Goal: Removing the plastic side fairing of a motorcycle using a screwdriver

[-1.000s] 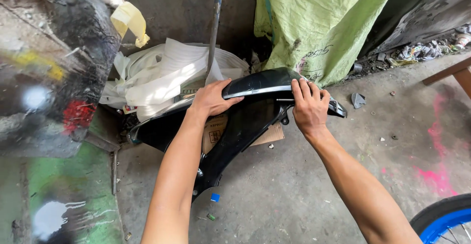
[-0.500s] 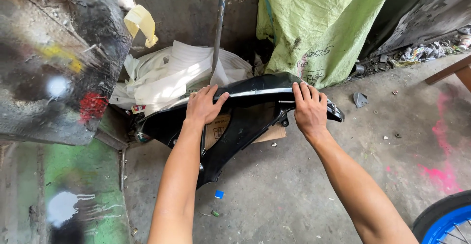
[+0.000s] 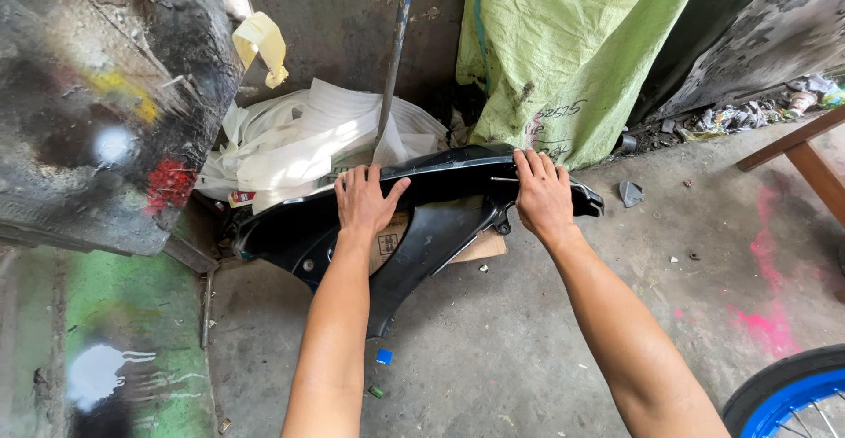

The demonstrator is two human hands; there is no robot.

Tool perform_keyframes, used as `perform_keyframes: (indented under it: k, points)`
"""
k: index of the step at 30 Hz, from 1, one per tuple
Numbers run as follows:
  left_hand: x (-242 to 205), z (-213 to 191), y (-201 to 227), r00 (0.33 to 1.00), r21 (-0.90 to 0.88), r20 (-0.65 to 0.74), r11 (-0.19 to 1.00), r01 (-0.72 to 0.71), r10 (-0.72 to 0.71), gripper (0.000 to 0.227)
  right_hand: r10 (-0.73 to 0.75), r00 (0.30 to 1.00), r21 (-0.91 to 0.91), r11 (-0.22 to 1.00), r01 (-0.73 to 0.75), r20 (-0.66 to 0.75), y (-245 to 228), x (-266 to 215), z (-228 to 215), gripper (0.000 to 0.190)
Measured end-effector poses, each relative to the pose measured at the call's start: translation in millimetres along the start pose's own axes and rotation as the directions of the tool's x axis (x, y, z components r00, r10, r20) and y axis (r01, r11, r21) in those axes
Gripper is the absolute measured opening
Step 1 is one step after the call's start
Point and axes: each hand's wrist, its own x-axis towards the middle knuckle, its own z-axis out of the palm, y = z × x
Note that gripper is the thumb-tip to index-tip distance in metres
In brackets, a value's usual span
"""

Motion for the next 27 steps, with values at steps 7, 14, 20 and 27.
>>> perform_keyframes:
  k: [7,14,20,27]
  points:
    - [1,39,-25,0.978,0.027,-0.2,0.998,-0.056,0.061,0.075,-0.038,0.999,-0.069,0.997,0.038,-0.003,-1,-2,5,0.046]
    - [-3,30,-19,0.989,-0.003,-0.145,1.0,-0.021,0.02,0.077,-0.005,1.0,-0.015,1.0,0.005,0.019,-4,-4,7,0.051]
    - [-18,16,-1,0.991,0.02,-0.129,0.999,0.026,-0.024,0.072,0.016,1.0,0.002,1.0,-0.016,-0.024,-11,-7,3,0.054]
    - [-38,20,15,0.96,0.007,-0.27,0.997,0.071,-0.066,0.057,0.02,0.993,0.076,0.997,-0.011,-0.115,-12,-15,18,0.052]
